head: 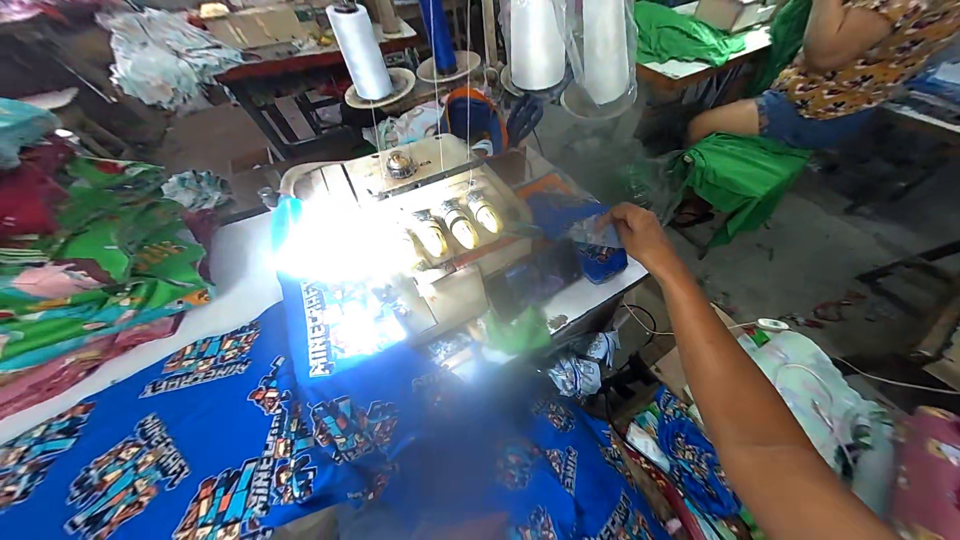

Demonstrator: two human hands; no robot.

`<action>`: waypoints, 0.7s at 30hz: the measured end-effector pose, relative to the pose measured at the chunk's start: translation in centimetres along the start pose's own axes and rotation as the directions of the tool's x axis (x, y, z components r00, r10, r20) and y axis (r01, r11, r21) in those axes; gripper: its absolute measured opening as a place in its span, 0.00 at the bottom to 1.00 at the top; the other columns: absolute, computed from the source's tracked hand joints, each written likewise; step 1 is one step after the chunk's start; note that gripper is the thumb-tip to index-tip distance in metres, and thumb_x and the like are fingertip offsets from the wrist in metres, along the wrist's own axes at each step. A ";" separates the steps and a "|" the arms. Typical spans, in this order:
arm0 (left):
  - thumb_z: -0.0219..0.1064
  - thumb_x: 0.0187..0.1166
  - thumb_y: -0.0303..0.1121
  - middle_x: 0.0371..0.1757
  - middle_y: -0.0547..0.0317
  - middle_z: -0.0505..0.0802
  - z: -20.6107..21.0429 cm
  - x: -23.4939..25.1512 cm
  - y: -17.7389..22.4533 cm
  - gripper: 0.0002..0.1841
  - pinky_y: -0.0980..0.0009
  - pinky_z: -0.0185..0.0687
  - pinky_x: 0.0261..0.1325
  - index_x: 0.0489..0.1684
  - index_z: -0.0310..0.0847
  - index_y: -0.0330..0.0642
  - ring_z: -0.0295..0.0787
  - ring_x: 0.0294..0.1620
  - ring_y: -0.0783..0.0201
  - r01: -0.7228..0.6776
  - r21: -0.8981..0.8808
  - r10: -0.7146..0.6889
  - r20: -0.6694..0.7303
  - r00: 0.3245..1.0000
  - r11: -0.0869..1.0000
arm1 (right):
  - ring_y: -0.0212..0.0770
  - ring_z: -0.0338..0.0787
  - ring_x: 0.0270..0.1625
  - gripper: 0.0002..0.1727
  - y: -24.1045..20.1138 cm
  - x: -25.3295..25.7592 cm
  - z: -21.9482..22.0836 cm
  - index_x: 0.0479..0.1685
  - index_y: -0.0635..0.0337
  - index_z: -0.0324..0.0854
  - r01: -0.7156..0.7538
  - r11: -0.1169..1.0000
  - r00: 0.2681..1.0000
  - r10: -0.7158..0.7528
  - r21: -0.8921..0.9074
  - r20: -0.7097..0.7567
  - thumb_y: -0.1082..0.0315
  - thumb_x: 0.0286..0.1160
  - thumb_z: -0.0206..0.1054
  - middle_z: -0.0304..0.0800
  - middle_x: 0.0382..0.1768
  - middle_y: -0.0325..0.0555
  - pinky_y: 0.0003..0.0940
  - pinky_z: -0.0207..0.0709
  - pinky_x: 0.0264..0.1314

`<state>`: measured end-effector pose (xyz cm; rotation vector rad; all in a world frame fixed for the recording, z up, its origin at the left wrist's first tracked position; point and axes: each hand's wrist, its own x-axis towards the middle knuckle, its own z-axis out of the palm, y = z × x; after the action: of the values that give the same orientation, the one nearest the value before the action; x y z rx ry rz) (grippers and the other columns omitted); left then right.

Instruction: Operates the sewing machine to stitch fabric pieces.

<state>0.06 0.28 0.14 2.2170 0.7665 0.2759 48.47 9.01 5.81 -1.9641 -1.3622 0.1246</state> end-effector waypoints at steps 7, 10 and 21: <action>0.60 0.85 0.25 0.55 0.52 0.97 0.2 -0.5 0.0 0.14 0.58 0.87 0.63 0.58 0.92 0.37 0.96 0.55 0.55 -0.007 -0.005 0.007 -0.033 0.999 1.000 | 0.66 0.78 0.75 0.27 -1.9 2.7 -1.4 0.80 0.69 0.72 -0.001 0.999 0.960 -0.014 -0.053 -0.279 0.79 0.79 0.58 0.75 0.73 0.74 0.56 0.71 0.78; 0.60 0.83 0.26 0.51 0.54 0.98 -0.4 -0.4 0.1 0.14 0.63 0.88 0.61 0.54 0.93 0.37 0.97 0.52 0.60 -0.054 -0.070 0.044 -0.136 0.990 0.996 | 0.58 0.82 0.71 0.23 -5.0 1.5 -2.5 0.76 0.67 0.77 0.175 0.982 0.895 -0.190 -0.075 -0.402 0.76 0.84 0.52 0.81 0.68 0.68 0.46 0.74 0.75; 0.72 0.70 0.64 0.84 0.59 0.79 -5.8 3.9 2.1 0.51 0.63 0.74 0.81 0.90 0.58 0.42 0.73 0.84 0.61 -0.353 -0.619 0.065 -0.437 0.897 0.702 | 0.32 0.91 0.46 0.14 -20.4 -15.6 2.4 0.53 0.53 0.92 0.528 0.726 0.711 -0.661 0.440 0.238 0.71 0.86 0.60 0.93 0.45 0.42 0.26 0.84 0.49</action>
<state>1.64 4.97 5.46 1.5273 0.4754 0.9803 24.87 0.57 11.62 -1.1464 -2.0286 0.4179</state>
